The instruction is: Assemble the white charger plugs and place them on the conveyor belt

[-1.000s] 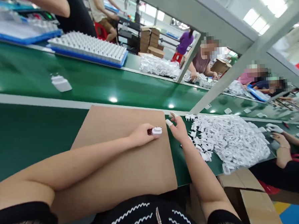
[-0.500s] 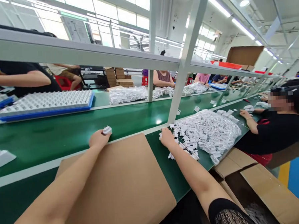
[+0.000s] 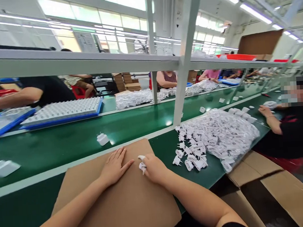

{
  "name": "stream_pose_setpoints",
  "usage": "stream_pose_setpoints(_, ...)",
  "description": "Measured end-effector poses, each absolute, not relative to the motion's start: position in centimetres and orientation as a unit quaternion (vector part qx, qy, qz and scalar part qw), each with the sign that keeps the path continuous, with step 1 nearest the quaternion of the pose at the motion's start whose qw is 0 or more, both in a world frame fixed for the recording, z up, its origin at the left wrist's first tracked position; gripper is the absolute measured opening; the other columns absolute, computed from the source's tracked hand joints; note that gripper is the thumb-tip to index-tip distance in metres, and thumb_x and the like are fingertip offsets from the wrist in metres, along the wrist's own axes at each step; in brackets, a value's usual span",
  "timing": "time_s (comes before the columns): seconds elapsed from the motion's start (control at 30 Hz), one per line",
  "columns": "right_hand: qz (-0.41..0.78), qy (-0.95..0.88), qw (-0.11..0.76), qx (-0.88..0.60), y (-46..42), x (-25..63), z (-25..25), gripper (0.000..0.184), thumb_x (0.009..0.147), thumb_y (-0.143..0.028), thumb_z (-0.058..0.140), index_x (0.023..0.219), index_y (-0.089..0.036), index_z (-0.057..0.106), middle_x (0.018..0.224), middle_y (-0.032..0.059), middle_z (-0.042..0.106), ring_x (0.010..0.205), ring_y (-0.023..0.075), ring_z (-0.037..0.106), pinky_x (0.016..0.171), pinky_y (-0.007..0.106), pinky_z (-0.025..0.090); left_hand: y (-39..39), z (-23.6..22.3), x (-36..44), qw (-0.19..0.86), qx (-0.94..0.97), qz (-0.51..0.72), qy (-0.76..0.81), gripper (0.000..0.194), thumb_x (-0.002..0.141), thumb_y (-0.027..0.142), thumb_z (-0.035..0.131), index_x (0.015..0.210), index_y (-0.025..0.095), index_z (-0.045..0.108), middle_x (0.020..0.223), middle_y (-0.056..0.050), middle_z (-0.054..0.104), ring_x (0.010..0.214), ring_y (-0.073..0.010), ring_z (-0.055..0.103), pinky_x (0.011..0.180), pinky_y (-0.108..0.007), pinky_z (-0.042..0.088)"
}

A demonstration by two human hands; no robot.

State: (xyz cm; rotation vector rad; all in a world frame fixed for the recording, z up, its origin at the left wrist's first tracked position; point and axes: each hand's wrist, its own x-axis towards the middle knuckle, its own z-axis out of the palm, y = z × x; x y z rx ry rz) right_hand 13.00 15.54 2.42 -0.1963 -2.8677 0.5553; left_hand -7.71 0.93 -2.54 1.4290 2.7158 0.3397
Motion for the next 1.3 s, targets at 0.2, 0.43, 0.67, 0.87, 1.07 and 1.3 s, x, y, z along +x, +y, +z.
stream_pose_setpoints(0.2,0.263,-0.952,0.138,-0.076,17.4,13.1,1.0,0.043,0.079,0.001,0.047,0.109,-0.021,0.069,0.117,0.0101,0.071,0.112,0.0268,0.061,0.1,0.039,0.049,3.3,2.8,-5.6,0.025,0.46,0.156,0.874,0.069,0.091,0.069,0.054,0.131,0.014,0.064,0.15,-0.021,0.055,0.139,-0.038,0.05,0.12,-0.05,0.036)
stream_pose_setpoints(0.43,0.298,-0.941,0.152,-0.059,20.0,11.9,-1.0,0.035,0.08,-0.025,0.045,0.106,-0.023,0.069,0.114,0.0114,0.072,0.104,0.0295,0.068,0.092,0.042,0.054,10.4,2.4,-7.8,0.049,0.443,0.199,0.873,0.084,0.098,0.067,0.037,0.158,0.008,0.038,0.171,-0.018,0.024,0.161,-0.0322,0.015,0.131,-0.05,0.015)
stream_pose_setpoints(0.67,0.305,-0.94,0.141,-0.063,20.6,11.8,-1.6,0.038,0.076,-0.035,0.048,0.104,-0.023,0.071,0.112,0.0127,0.073,0.105,0.0327,0.069,0.092,0.047,0.056,12.0,0.5,-7.6,0.064,0.449,0.201,0.868,0.082,0.101,0.063,0.029,0.159,0.005,0.038,0.172,-0.018,0.021,0.162,-0.029,0.01,0.133,-0.05,0.01)
stream_pose_setpoints(0.87,0.298,-0.947,0.109,-0.05,21.9,11.8,-2.2,0.041,0.075,-0.036,0.052,0.11,-0.027,0.073,0.116,0.0107,0.074,0.108,0.0331,0.07,0.089,0.044,0.058,11.7,-0.2,-8.3,0.033,0.456,0.244,0.855,0.066,0.102,0.049,0.04,0.152,0.006,0.049,0.169,-0.018,0.03,0.161,-0.0293,0.018,0.133,-0.048,0.014)
stream_pose_setpoints(1.07,0.306,-0.944,0.104,-0.064,22.8,11.8,-3.1,0.043,0.074,-0.038,0.054,0.111,-0.026,0.073,0.12,0.0111,0.074,0.112,0.034,0.069,0.095,0.047,0.056,12.3,-0.4,-8.8,-0.065,0.436,0.382,0.812,0.02,0.095,0.029,0.061,0.097,0.021,0.079,0.135,-0.01,0.07,0.135,-0.0275,0.057,0.12,-0.048,0.039)
stream_pose_setpoints(1.3,0.301,-0.943,0.122,-0.067,22.3,11.7,-3.2,0.046,0.072,-0.041,0.051,0.108,-0.024,0.073,0.119,0.0124,0.074,0.114,0.035,0.068,0.1,0.05,0.053,12.4,-0.2,-9.1,-0.096,0.384,0.459,0.795,0.016,0.088,0.031,0.077,0.077,0.019,0.074,0.116,-0.009,0.075,0.117,-0.026,0.064,0.107,-0.044,0.047)
